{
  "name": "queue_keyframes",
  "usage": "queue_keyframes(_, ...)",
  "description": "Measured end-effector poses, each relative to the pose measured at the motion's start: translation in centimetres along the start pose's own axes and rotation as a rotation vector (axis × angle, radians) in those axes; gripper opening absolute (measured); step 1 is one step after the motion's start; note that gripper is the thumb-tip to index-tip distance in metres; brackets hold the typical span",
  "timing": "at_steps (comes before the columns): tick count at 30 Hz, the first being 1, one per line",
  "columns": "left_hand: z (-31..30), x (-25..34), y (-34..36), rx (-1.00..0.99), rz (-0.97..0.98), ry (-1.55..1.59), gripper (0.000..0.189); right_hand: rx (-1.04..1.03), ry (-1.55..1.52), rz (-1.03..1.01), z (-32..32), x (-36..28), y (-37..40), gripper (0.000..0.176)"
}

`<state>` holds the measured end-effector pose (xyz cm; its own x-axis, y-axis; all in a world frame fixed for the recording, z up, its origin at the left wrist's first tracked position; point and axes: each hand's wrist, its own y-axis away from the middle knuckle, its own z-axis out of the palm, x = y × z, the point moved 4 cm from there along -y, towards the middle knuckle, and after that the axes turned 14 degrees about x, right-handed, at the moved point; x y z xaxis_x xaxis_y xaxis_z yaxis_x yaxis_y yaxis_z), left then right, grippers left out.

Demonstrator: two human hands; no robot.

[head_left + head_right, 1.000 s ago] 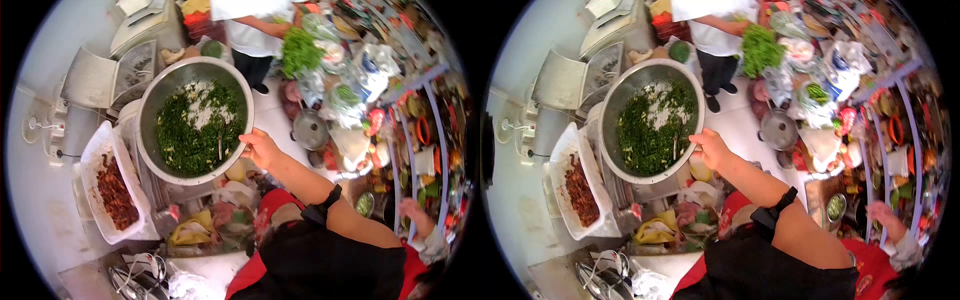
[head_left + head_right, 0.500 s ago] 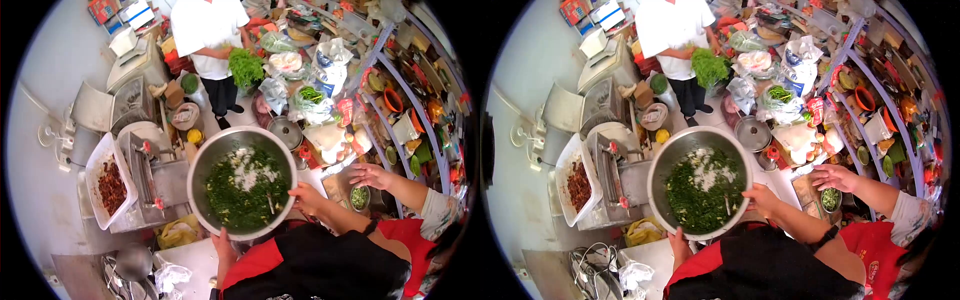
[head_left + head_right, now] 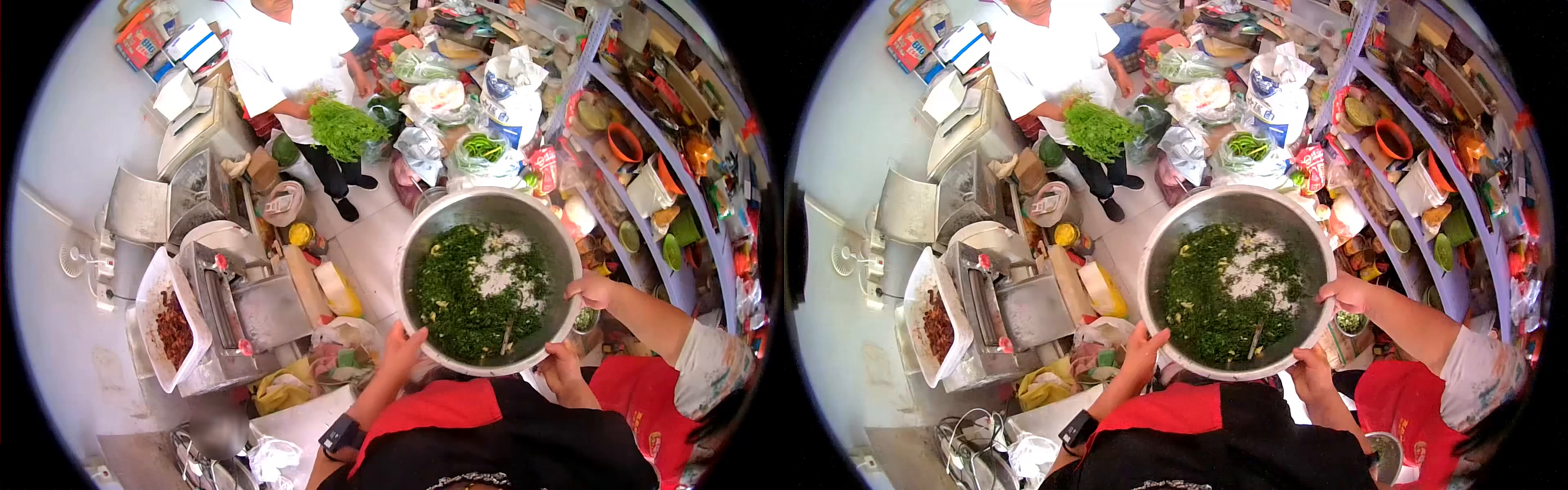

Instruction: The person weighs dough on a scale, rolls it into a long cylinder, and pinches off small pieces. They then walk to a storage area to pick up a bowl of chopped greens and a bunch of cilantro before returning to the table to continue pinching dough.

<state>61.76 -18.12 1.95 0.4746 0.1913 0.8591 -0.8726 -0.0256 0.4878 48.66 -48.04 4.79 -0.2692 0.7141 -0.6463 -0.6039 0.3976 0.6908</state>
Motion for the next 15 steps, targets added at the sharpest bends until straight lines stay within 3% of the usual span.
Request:
queue_keyframes(2, 1.8, 2.3, 0.4, -0.044, -0.015, -0.131, 0.031, 0.049, -0.055, -0.005, -1.3, 0.2, -0.1, 0.035)
queue_keyframes(5, 4.8, 0.2, -0.9, -0.188, 0.022, -0.093, 0.027, 0.112, -0.152, -0.016, -4.6, 0.1, -0.9, 0.032)
queue_keyframes(7, 7.3, -0.1, -0.7, -0.375, 0.02, -0.194, 0.023, 0.161, -0.265, -0.018, -7.2, -0.4, -1.1, 0.03)
queue_keyframes(9, 9.7, -0.7, 0.1, -0.471, 0.126, -0.093, 0.026, 0.152, -0.27, -0.168, -9.5, -2.0, -1.0, 0.03)
queue_keyframes(11, 10.3, -1.8, 0.6, -0.466, 0.09, -0.048, 0.026, 0.336, -0.439, -0.221, -9.7, -4.4, 0.8, 0.04)
queue_keyframes(15, 6.4, -1.8, 0.6, -0.236, 0.014, -0.177, 0.025, 0.597, -0.633, -0.164, -20.1, -1.2, -1.5, 0.06)
